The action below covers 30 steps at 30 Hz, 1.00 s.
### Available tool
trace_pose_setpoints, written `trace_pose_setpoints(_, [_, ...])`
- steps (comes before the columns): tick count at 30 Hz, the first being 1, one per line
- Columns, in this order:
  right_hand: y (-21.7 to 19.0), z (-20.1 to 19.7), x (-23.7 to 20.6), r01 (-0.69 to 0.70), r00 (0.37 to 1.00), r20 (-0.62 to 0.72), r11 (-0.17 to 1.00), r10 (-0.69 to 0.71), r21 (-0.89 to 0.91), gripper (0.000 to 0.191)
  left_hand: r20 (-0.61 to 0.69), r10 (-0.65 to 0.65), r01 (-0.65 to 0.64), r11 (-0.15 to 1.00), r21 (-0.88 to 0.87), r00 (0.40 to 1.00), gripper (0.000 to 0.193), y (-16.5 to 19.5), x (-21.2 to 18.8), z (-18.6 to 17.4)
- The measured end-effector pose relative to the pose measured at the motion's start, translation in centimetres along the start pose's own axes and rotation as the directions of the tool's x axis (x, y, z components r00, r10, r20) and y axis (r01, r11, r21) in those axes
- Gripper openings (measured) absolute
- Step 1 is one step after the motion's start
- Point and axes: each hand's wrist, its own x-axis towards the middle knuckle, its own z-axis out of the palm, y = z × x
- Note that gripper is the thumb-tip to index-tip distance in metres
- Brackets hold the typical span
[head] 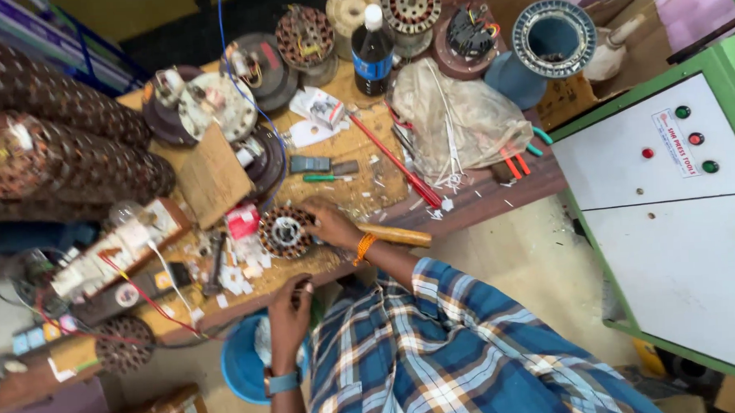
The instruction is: The person assembles an electrical motor component by hammering a copper rotor into a metal housing. They then place the rotor into a larger stator assembly and use a wrench to tighten a bolt, securing the parts together.
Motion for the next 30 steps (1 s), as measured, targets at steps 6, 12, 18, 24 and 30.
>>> trace_pose_setpoints(6, [-1.5,2.1,1.8,-0.105,0.952,0.26,0.968,0.165,-0.23,0.051,0.06,-0.025,0.024,1.0,0.02,0.998,0.025,-1.4,2.5,-2.6])
trace_pose_setpoints(12, [-0.9,5.8,1.2,-0.12,0.965,0.176,0.927,0.192,-0.355,0.043,0.012,0.033,-0.033,0.998,-0.05,0.999,0.023,-5.0,4.3,-5.6])
trace_pose_setpoints(18, [0.4,3.6,0.8,0.062,0.997,0.039,0.997,-0.063,0.035,0.034,-0.085,0.014,-0.029,0.985,-0.168,0.996,0.024,-7.5,6.9,-6.8])
trace_pose_setpoints(24, [0.2,-6.6,-1.1,-0.066,0.971,-0.203,0.956,0.128,0.284,0.026,0.004,0.077,-0.073,0.966,-0.246,0.997,0.021,-7.4,9.0,2.0])
trace_pose_setpoints(30, [0.5,-24.1,-6.7,-0.135,0.756,-0.613,0.97,0.232,0.201,0.029,0.577,0.553,-0.739,0.66,0.138,0.601,0.063,-0.7,12.7,13.6])
